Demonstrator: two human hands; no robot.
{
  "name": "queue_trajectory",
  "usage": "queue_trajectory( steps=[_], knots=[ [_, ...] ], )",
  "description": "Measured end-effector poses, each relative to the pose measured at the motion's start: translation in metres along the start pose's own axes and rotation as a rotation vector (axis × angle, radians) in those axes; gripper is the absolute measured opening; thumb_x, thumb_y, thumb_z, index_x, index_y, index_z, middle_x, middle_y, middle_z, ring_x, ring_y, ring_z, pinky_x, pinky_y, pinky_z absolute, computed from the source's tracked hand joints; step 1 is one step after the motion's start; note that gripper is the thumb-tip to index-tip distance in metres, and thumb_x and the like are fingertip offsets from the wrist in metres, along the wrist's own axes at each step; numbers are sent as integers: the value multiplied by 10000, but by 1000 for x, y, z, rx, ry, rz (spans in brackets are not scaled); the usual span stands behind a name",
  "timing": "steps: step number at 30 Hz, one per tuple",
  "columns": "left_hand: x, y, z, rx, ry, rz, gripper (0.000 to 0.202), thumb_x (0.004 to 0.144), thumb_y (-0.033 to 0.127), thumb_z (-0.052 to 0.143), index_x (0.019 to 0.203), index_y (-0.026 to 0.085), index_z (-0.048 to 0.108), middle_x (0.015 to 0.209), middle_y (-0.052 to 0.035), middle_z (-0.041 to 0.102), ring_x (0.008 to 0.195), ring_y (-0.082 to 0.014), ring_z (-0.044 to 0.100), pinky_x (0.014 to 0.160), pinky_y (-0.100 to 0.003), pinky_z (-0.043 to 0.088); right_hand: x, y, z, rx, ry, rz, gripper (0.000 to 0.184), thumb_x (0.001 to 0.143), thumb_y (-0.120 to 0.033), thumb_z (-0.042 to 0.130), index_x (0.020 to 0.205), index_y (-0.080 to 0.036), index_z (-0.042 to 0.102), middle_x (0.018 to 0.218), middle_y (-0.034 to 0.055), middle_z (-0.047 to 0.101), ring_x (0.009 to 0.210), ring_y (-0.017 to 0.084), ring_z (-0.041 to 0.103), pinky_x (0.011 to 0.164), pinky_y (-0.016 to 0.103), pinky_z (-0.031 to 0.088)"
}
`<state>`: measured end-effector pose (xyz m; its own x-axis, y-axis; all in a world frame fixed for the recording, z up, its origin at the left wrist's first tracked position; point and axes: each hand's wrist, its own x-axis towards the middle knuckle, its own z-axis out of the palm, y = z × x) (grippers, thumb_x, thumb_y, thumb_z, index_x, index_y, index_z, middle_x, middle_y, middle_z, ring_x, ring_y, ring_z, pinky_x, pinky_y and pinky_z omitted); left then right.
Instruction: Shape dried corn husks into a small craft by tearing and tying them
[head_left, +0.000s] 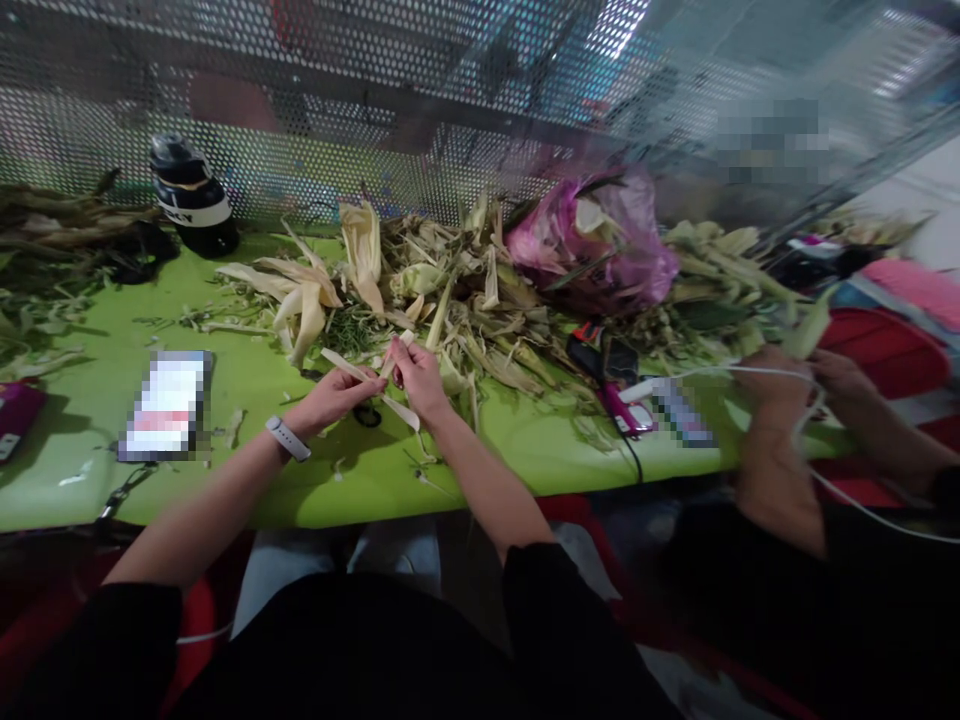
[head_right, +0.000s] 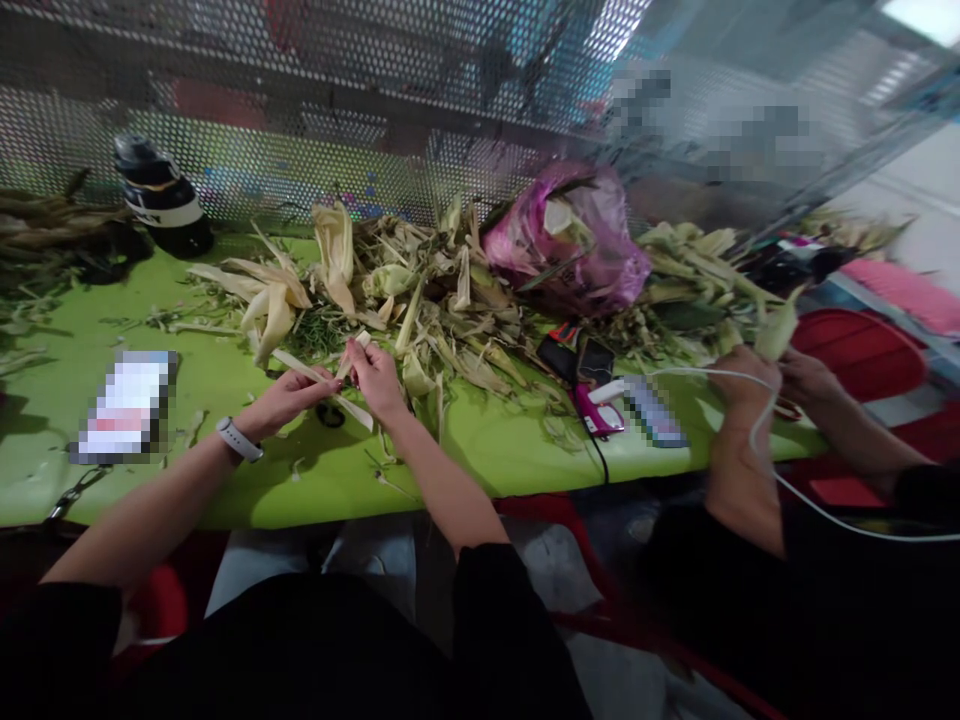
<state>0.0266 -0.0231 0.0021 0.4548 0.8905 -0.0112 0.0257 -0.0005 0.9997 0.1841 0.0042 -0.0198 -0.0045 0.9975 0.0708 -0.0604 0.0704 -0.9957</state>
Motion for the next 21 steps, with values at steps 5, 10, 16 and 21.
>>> queue_trajectory(
  steps=[5, 10, 16, 21],
  knots=[
    [1, -3, -5, -93, 14, -71, 360, 838, 499, 635, 778, 145, 608, 551, 31, 504, 483, -74, 416, 478, -213, 321, 2, -8, -10, -23, -103, 109, 642, 761, -814, 468, 690, -189, 602, 522, -13, 506, 459, 99, 454, 452, 250, 359],
    [6, -3, -15, -139, 79, 9, 429, 665, 387, 824, 975, 133, 671, 863, -39, 691, 726, -117, 588, 650, -226, 450, -4, -10, -12, -168, -220, 56, 554, 808, -717, 527, 637, -194, 583, 555, -16, 505, 514, 102, 462, 482, 246, 356],
    [6, 1, -22, -22, 123, -41, 340, 703, 429, 778, 771, 117, 658, 565, 32, 560, 469, -52, 414, 446, -191, 301, -8, -8, -9, -177, -370, 18, 495, 764, -689, 615, 696, -206, 529, 509, -67, 419, 457, 83, 375, 455, 238, 290],
    [6, 2, -28, 8, 76, -88, 379, 743, 441, 744, 610, 126, 580, 482, -1, 555, 417, -66, 460, 416, -191, 337, -10, -14, -9, -208, -433, -10, 477, 790, -665, 608, 696, -205, 526, 493, -63, 443, 449, 88, 393, 461, 239, 301]
  ],
)
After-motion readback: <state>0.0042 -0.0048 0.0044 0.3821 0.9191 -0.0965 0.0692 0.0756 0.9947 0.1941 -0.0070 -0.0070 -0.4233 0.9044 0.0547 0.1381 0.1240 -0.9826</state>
